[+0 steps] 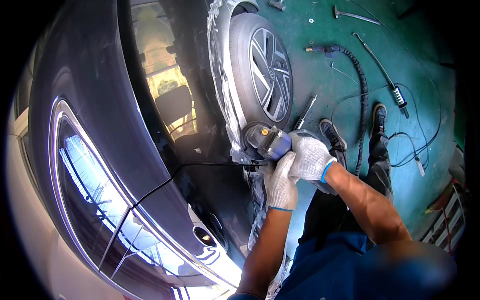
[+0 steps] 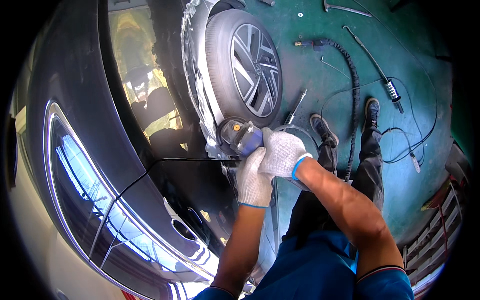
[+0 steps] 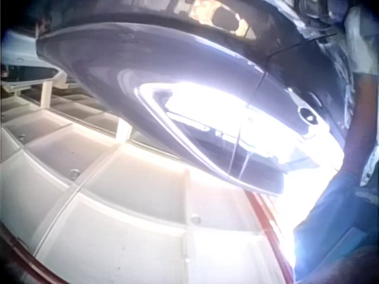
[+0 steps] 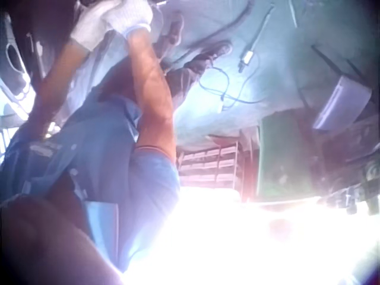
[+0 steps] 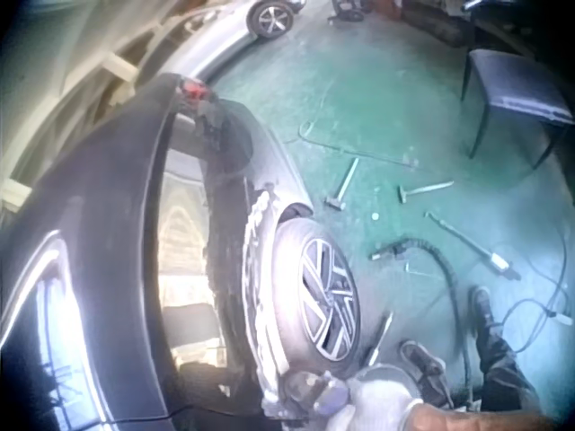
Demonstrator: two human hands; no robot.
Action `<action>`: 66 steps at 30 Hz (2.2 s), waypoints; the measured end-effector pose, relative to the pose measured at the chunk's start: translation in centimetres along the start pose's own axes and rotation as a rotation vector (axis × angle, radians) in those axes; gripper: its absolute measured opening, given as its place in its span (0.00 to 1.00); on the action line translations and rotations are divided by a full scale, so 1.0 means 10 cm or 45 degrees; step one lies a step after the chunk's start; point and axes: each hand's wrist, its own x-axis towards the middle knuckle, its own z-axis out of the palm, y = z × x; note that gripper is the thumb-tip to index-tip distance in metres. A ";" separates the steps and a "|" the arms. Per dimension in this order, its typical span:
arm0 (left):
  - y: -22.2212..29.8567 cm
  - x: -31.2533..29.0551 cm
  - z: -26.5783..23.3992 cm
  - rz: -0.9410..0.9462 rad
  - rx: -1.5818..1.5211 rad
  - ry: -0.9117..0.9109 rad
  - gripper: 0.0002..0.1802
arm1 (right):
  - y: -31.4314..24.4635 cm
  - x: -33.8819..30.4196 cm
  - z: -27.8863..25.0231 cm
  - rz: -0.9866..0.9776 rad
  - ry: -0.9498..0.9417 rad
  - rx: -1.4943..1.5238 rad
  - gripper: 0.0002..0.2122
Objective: The person uses a handheld angle grinder to smooth a damaged area on the rear quarter panel of a dark-colored car. The operator moves the tool in circular and sweeping motions across the surface, generating sparks as the paint and filler are removed.
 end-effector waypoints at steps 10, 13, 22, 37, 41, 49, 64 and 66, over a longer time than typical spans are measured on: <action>0.02 -0.09 -0.04 -0.095 0.089 0.056 0.26 | 0.07 -0.10 0.09 0.051 -0.032 0.052 0.25; 0.01 -0.08 -0.06 -0.095 0.096 0.014 0.27 | 0.12 -0.09 0.15 0.027 -0.007 0.054 0.25; -0.04 -0.08 -0.15 -0.130 0.116 0.052 0.32 | 0.13 -0.13 0.21 0.114 -0.127 0.120 0.27; 0.23 0.19 0.12 -0.075 0.425 0.025 0.27 | 0.15 0.19 0.06 0.154 0.028 0.239 0.30; 0.45 0.50 0.35 0.044 0.323 -0.188 0.30 | 0.00 0.48 -0.33 0.014 0.167 0.404 0.24; 0.36 0.34 0.34 -0.028 0.294 -0.076 0.32 | 0.19 0.40 -0.06 -0.036 0.192 0.397 0.30; 0.57 0.65 0.57 0.136 0.344 -0.174 0.26 | 0.05 0.76 -0.42 -0.004 0.216 0.384 0.24; 0.56 0.69 0.53 0.085 0.298 -0.260 0.30 | 0.04 0.75 -0.47 0.012 0.194 0.300 0.23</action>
